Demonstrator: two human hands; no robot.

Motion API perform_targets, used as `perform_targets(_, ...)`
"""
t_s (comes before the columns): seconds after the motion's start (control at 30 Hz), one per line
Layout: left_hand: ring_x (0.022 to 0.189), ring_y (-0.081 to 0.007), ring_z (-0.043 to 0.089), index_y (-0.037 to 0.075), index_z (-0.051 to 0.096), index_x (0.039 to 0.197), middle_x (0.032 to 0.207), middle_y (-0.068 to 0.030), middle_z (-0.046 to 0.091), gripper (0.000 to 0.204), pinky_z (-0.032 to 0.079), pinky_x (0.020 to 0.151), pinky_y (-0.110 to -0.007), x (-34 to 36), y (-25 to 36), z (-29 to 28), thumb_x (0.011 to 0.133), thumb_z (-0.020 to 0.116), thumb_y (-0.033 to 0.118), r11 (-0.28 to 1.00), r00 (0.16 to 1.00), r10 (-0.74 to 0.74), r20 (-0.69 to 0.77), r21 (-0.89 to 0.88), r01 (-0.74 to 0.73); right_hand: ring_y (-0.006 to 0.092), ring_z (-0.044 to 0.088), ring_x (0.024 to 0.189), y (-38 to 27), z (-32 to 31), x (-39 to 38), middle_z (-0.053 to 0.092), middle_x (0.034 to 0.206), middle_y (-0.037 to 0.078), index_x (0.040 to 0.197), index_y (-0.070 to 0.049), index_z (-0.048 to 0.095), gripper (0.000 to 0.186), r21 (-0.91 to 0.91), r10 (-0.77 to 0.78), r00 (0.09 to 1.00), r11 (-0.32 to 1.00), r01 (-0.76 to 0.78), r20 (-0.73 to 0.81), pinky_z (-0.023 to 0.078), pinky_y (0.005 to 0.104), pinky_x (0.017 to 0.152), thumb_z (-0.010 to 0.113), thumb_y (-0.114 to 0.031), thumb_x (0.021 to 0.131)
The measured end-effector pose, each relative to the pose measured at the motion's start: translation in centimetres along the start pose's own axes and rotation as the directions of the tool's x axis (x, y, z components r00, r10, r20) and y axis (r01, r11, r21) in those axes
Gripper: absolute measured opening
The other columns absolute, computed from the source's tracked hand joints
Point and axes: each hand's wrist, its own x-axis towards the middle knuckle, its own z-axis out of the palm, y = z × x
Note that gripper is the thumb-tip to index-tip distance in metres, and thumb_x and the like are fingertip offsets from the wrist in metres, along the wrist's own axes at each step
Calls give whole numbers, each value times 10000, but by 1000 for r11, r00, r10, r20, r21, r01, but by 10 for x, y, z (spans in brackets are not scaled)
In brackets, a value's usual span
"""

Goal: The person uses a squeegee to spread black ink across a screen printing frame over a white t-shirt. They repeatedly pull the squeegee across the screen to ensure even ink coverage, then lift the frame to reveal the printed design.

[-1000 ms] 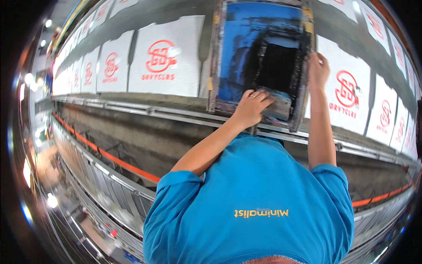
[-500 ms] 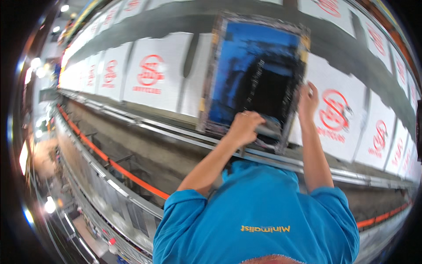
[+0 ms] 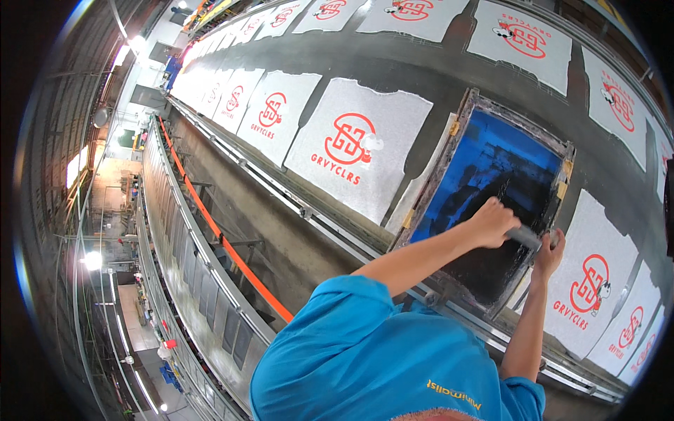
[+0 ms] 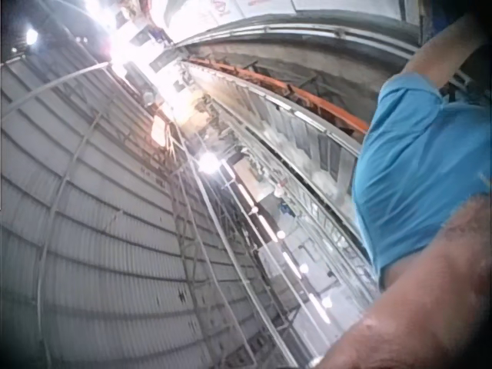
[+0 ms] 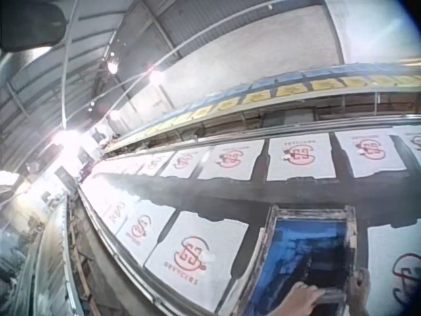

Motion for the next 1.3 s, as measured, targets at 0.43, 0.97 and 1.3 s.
perform_targets(0.43,1078,-352,749,253,757,1248,1107,-100,802,322,585,949,-512,123,-33,-41,926,760,247,979,956,-180,230,-48,196,376,677,1119,-119,-14,39,727,1161,180,1321,-48,706,522,-376,-593,805,745,551,3,533,453,996,832,-374,934)
perform_targets(0.97,1117,-298,731,153,810,1119,1208,-91,786,357,538,957,-458,-60,25,31,775,770,70,995,996,-59,63,-73,64,360,650,1028,-74,-20,-125,672,1026,129,1043,-51,659,347,-417,-416,706,593,689,574,513,489,927,780,-55,717)
perform_targets(1.3,962,-384,762,180,825,1005,974,-161,792,225,602,858,-510,115,-36,-55,855,824,347,996,977,-90,194,22,87,406,723,969,-149,11,56,736,969,155,950,-82,691,192,-518,-302,746,567,641,594,568,549,828,789,-223,865)
